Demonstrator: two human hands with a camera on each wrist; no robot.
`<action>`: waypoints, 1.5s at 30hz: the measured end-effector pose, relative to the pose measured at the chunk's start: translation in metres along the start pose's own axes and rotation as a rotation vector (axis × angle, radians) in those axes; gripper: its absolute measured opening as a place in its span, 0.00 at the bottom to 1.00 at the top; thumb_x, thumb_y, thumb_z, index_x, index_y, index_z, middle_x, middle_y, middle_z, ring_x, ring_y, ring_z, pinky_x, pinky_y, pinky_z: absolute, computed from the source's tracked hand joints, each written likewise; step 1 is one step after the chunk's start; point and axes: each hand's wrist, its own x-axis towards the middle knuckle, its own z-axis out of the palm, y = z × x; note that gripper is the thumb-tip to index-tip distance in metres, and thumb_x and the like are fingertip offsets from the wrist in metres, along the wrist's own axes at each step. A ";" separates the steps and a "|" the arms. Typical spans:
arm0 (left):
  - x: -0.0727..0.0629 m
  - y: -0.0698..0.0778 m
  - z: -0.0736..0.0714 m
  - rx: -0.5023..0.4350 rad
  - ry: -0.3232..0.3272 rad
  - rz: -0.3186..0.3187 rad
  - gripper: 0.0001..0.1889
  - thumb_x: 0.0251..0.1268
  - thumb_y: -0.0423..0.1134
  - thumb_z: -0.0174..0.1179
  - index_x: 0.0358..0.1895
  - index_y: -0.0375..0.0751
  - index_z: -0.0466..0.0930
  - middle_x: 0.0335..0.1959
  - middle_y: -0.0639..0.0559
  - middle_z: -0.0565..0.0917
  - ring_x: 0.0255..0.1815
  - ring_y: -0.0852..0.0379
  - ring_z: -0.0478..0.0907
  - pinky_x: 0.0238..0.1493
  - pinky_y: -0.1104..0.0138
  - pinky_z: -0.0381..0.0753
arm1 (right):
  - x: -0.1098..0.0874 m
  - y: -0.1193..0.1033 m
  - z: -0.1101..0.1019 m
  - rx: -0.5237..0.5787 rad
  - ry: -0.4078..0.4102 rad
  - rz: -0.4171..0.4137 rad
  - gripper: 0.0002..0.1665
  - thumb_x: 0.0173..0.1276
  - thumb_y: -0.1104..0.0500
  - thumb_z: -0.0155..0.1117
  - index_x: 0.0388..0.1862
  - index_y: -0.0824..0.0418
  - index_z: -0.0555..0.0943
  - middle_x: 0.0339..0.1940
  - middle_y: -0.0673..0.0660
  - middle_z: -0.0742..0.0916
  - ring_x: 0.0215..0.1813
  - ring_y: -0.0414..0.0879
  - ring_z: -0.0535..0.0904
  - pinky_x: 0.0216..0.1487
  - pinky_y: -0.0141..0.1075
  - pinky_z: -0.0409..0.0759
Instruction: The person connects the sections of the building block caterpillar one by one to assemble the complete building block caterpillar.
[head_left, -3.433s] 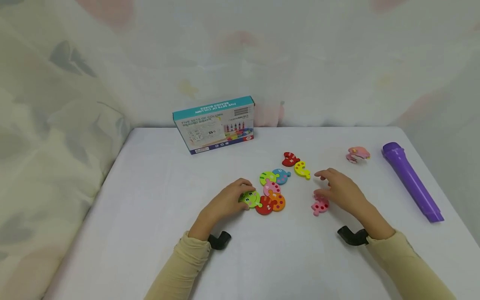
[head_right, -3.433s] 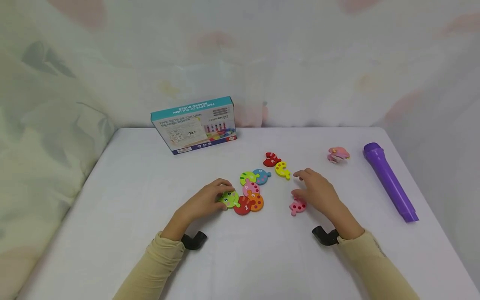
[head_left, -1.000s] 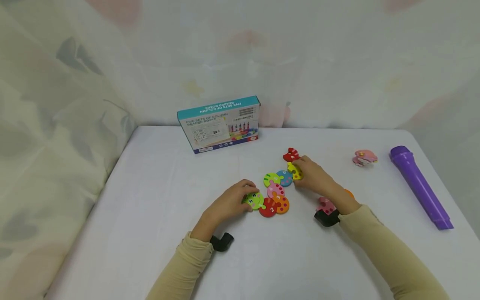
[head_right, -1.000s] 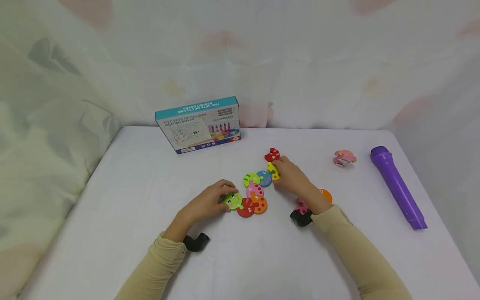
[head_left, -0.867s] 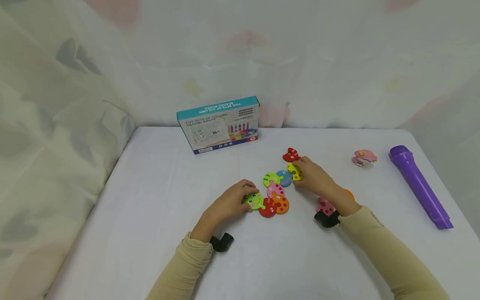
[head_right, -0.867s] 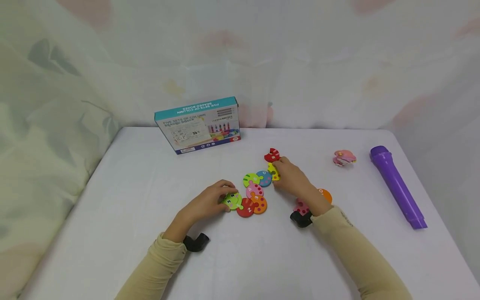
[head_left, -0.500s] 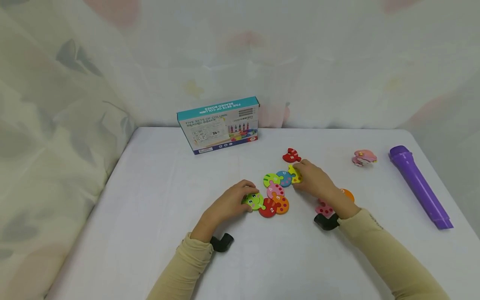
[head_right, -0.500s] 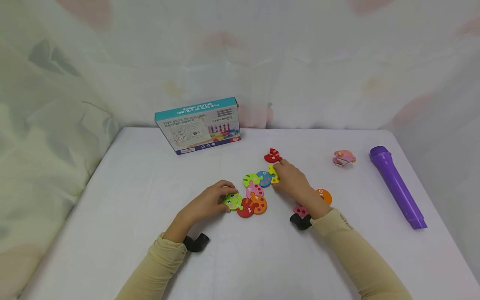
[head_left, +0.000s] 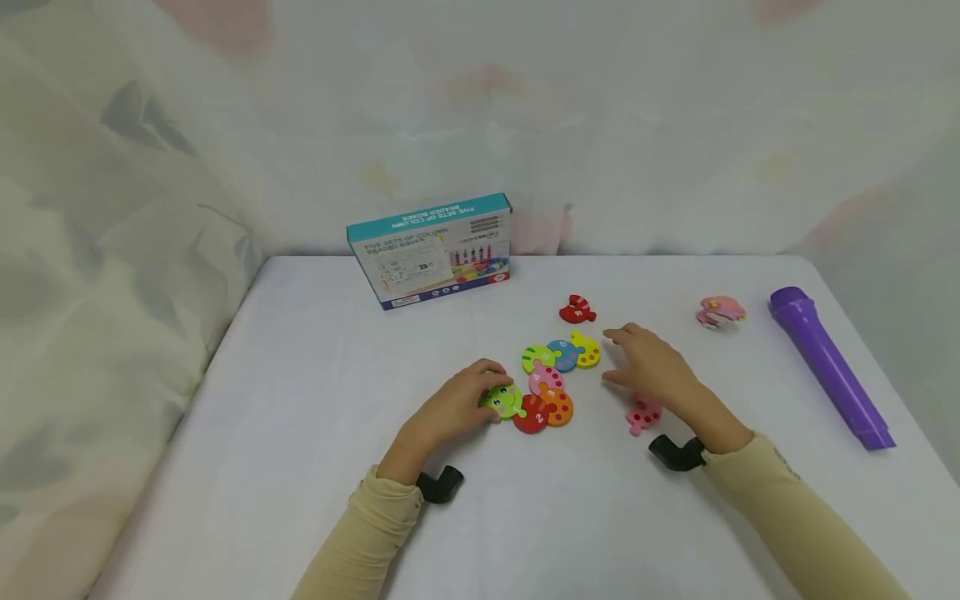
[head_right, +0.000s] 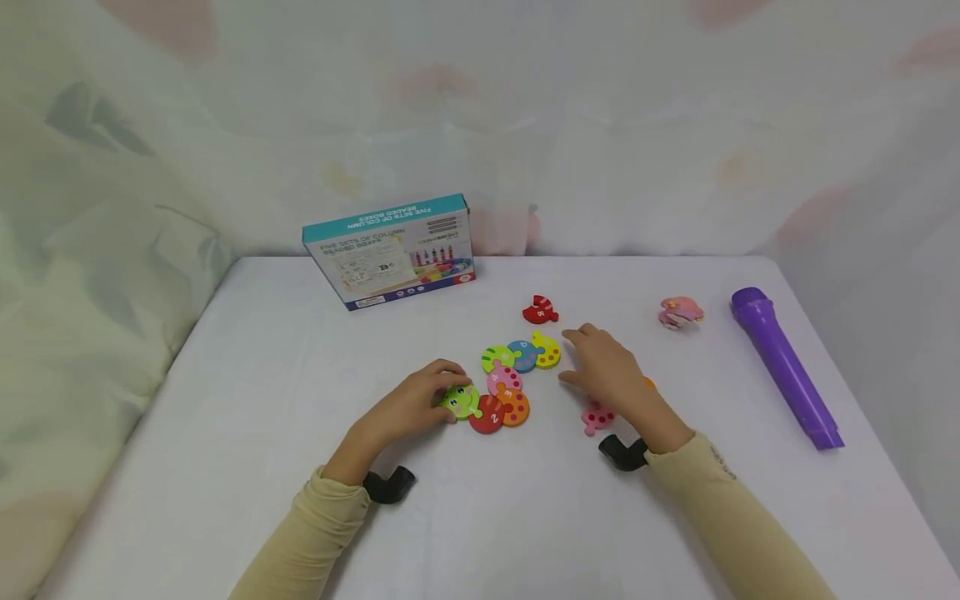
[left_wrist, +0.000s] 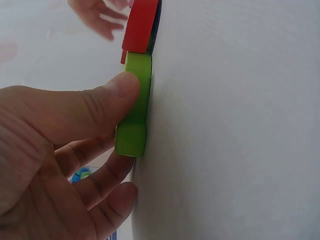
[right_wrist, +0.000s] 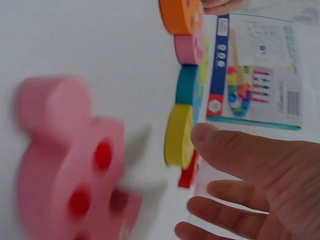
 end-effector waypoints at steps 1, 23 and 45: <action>0.000 -0.001 0.000 0.001 0.001 0.000 0.25 0.53 0.39 0.67 0.58 0.45 0.75 0.57 0.53 0.71 0.59 0.56 0.67 0.62 0.62 0.66 | -0.005 0.002 -0.002 -0.003 -0.005 0.008 0.40 0.52 0.52 0.72 0.62 0.65 0.70 0.55 0.66 0.75 0.55 0.60 0.71 0.49 0.55 0.76; 0.000 -0.008 -0.005 -0.010 0.010 -0.005 0.26 0.53 0.39 0.67 0.58 0.45 0.75 0.58 0.53 0.70 0.60 0.55 0.67 0.63 0.61 0.65 | -0.023 0.014 -0.005 0.028 0.077 -0.077 0.34 0.56 0.52 0.69 0.59 0.65 0.72 0.49 0.63 0.79 0.46 0.54 0.76 0.45 0.51 0.79; 0.001 -0.001 0.001 -0.020 -0.001 0.017 0.25 0.53 0.37 0.67 0.57 0.43 0.76 0.57 0.51 0.71 0.59 0.55 0.68 0.63 0.62 0.66 | 0.098 -0.022 -0.007 -0.112 -0.078 0.191 0.35 0.55 0.40 0.65 0.49 0.66 0.72 0.39 0.61 0.79 0.38 0.54 0.74 0.38 0.45 0.75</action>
